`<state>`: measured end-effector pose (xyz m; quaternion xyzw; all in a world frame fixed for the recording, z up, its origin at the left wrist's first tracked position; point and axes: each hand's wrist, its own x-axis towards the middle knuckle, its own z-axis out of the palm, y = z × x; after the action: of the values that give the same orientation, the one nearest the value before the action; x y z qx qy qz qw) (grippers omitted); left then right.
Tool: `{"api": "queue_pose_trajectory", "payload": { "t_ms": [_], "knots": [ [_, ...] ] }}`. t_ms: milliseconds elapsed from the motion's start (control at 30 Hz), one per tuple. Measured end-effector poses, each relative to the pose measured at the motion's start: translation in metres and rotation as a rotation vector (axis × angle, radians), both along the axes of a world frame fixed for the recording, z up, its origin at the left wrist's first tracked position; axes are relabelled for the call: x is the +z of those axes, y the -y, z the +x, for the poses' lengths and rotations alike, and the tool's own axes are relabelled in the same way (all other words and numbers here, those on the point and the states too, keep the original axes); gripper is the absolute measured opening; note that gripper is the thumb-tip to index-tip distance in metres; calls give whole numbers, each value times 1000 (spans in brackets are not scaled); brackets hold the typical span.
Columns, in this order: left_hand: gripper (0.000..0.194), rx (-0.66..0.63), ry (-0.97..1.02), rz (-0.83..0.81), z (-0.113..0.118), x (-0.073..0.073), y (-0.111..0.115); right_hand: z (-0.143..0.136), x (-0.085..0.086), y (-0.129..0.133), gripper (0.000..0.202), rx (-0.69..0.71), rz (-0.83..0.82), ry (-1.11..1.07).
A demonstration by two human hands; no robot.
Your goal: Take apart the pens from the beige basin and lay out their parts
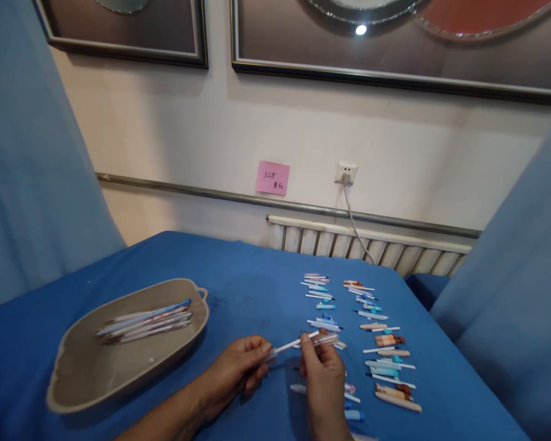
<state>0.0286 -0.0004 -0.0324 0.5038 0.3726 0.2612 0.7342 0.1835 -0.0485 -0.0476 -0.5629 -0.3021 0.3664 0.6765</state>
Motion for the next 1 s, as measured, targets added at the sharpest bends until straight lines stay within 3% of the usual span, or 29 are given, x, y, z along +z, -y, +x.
{"api": "queue_pose_trajectory", "payload": {
  "t_ms": [200,333,567,767,1000],
  "knots": [
    [39,104,40,-9,0,-1,-3,5,2,-2,38,-113,52,-53],
    [37,160,85,-73,0,-2,-6,7,1,-6,36,-116,97,-219],
    [35,191,146,-261,0,-2,-5,2,3,-4,30,-8,112,-507],
    [30,168,240,-376,-1,2,-6,-6,2,-2,32,81,77,-524],
    [23,153,291,-390,-1,0,-4,-16,1,1,31,207,42,-504]
  ]
}}
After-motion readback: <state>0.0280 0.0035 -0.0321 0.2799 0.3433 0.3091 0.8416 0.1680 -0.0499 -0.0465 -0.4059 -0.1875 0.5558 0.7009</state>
